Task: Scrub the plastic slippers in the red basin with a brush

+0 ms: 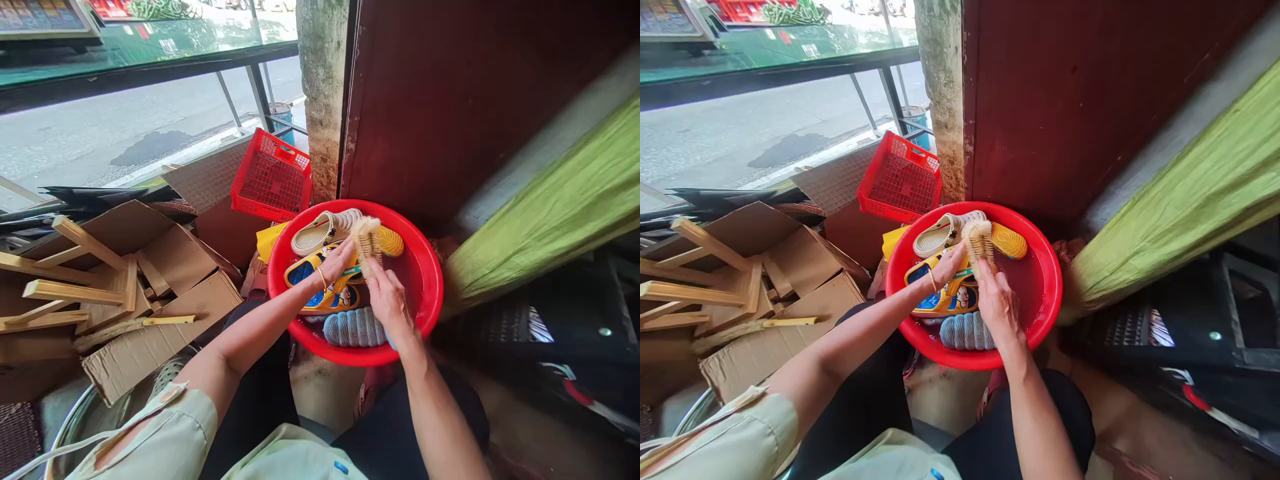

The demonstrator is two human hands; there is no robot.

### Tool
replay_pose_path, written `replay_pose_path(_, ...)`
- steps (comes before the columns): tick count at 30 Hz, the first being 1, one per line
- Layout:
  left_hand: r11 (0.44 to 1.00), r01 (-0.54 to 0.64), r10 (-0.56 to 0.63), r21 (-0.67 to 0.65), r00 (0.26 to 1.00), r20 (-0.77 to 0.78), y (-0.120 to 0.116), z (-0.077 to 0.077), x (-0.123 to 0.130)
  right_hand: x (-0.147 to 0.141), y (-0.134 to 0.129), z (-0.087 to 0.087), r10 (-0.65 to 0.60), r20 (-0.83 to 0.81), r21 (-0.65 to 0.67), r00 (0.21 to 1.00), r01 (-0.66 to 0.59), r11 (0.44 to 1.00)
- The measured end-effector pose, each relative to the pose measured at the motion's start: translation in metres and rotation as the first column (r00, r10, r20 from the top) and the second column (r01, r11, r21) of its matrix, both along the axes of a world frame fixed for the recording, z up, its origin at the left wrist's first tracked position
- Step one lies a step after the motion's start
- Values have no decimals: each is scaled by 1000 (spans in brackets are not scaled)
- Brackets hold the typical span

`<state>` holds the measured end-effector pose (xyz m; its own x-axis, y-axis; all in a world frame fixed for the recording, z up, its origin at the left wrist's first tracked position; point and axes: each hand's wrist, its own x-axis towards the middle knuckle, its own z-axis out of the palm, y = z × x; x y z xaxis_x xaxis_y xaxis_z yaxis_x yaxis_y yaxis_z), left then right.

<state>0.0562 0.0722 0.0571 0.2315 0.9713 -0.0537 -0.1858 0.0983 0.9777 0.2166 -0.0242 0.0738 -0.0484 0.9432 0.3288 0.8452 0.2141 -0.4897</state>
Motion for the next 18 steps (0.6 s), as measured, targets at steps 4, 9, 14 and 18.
replay_pose_path(4, 988, 79, -70, 136, 995, -67, -5, -6, -3, 9, 13, -6, 35, -113, -24, 993, -38, 999)
replay_pose_path(9, 975, 111, -91, -194, 990, 111, -15, 7, -10, 9, 14, -13, -119, -373, -180, 920, 54, 982)
replay_pose_path(14, 875, 230, -86, -426, 940, 331, -18, 20, -13, 13, -3, 0, -190, -546, -341, 816, -9, 940)
replay_pose_path(18, 882, 160, 22, -444, 926, 376, -6, 19, -14, 18, -22, 12, -109, -533, -446, 839, -169, 879)
